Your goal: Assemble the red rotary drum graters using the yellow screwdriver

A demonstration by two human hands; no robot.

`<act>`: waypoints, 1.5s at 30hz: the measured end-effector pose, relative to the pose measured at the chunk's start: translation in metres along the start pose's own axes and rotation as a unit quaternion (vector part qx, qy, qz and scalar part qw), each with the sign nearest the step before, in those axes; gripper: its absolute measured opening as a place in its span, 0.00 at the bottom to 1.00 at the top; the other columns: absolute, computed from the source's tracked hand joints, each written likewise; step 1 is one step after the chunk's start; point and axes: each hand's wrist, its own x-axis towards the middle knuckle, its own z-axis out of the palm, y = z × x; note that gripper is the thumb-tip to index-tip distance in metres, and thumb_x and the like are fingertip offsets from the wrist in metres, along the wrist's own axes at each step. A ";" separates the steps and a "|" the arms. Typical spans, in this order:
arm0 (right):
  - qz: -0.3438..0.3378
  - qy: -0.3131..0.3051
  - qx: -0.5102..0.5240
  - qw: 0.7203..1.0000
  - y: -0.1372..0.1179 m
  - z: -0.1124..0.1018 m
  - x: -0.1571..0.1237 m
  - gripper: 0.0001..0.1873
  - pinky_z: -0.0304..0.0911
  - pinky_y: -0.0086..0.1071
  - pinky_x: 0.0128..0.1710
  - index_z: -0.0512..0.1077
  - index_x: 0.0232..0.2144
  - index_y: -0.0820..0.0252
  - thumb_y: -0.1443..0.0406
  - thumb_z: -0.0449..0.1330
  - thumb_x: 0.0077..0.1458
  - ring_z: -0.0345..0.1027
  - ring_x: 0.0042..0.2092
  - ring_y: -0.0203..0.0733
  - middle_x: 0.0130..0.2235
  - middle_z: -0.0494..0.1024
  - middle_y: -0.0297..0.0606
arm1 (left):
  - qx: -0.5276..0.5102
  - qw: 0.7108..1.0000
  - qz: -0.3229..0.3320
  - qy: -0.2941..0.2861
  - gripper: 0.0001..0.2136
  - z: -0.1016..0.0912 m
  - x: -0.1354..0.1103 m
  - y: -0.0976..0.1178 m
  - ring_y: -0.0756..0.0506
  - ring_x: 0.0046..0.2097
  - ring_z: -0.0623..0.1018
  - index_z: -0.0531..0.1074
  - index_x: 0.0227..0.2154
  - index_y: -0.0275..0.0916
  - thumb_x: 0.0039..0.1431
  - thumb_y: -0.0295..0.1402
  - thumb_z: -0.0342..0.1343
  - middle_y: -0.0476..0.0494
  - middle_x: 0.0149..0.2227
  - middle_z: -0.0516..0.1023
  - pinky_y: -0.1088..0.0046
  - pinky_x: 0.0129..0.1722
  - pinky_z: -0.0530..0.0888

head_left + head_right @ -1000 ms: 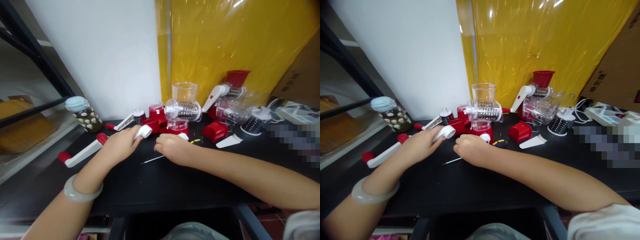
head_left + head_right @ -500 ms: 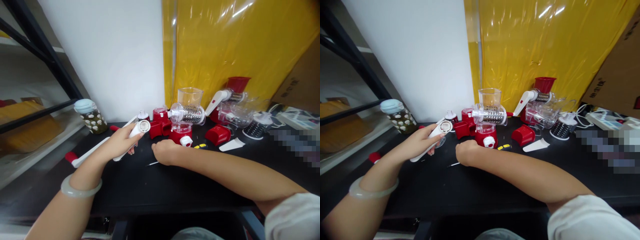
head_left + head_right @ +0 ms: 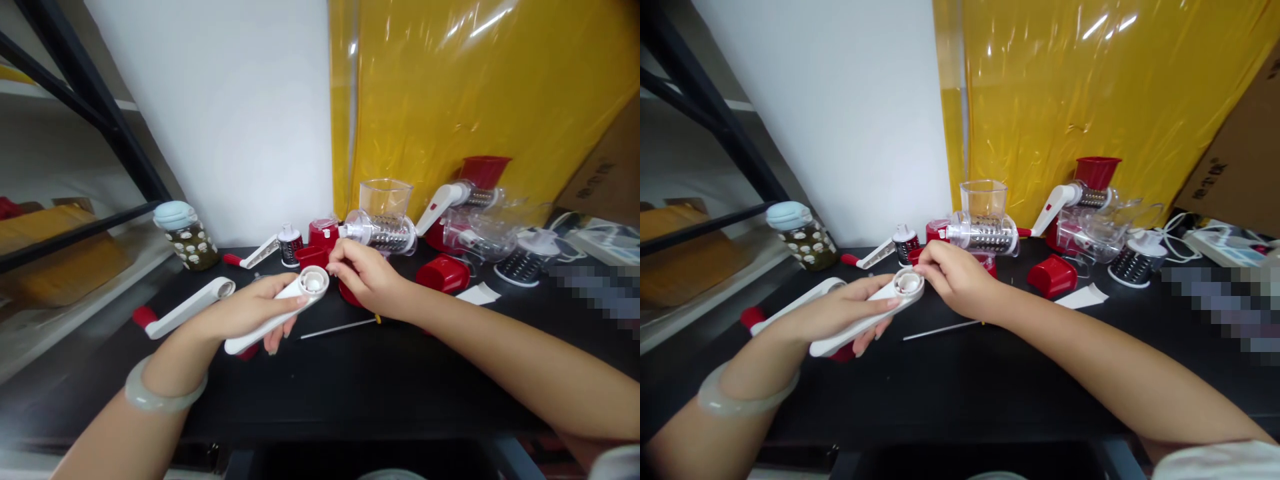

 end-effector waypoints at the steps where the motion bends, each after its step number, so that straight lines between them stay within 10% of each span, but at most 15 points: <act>1: 0.005 0.018 0.032 0.999 0.002 0.001 0.000 0.09 0.59 0.30 0.34 0.64 0.30 0.58 0.64 0.53 0.63 0.63 0.33 0.35 0.31 0.71 0.34 | -0.008 1.000 -0.008 -0.018 0.22 0.005 -0.001 0.000 0.50 0.19 0.74 0.61 0.50 0.41 0.61 0.48 0.57 0.52 0.25 0.75 0.79 0.17 0.69; 13: 0.057 -0.035 0.158 0.985 0.000 0.013 0.000 0.09 0.63 0.30 0.33 0.72 0.27 0.60 0.62 0.62 0.57 0.64 0.33 0.33 0.30 0.69 0.32 | -0.062 0.986 -0.060 -0.139 0.25 0.009 -0.001 -0.003 0.50 0.19 0.76 0.61 0.54 0.43 0.60 0.48 0.58 0.52 0.24 0.77 0.81 0.17 0.70; 45: -0.025 -0.024 0.121 0.992 0.003 0.009 0.000 0.06 0.64 0.29 0.32 0.75 0.26 0.61 0.66 0.66 0.54 0.67 0.31 0.32 0.28 0.73 0.32 | -0.055 0.986 -0.063 -0.145 0.27 0.007 0.001 -0.004 0.50 0.19 0.75 0.57 0.56 0.43 0.60 0.49 0.58 0.53 0.24 0.75 0.80 0.17 0.71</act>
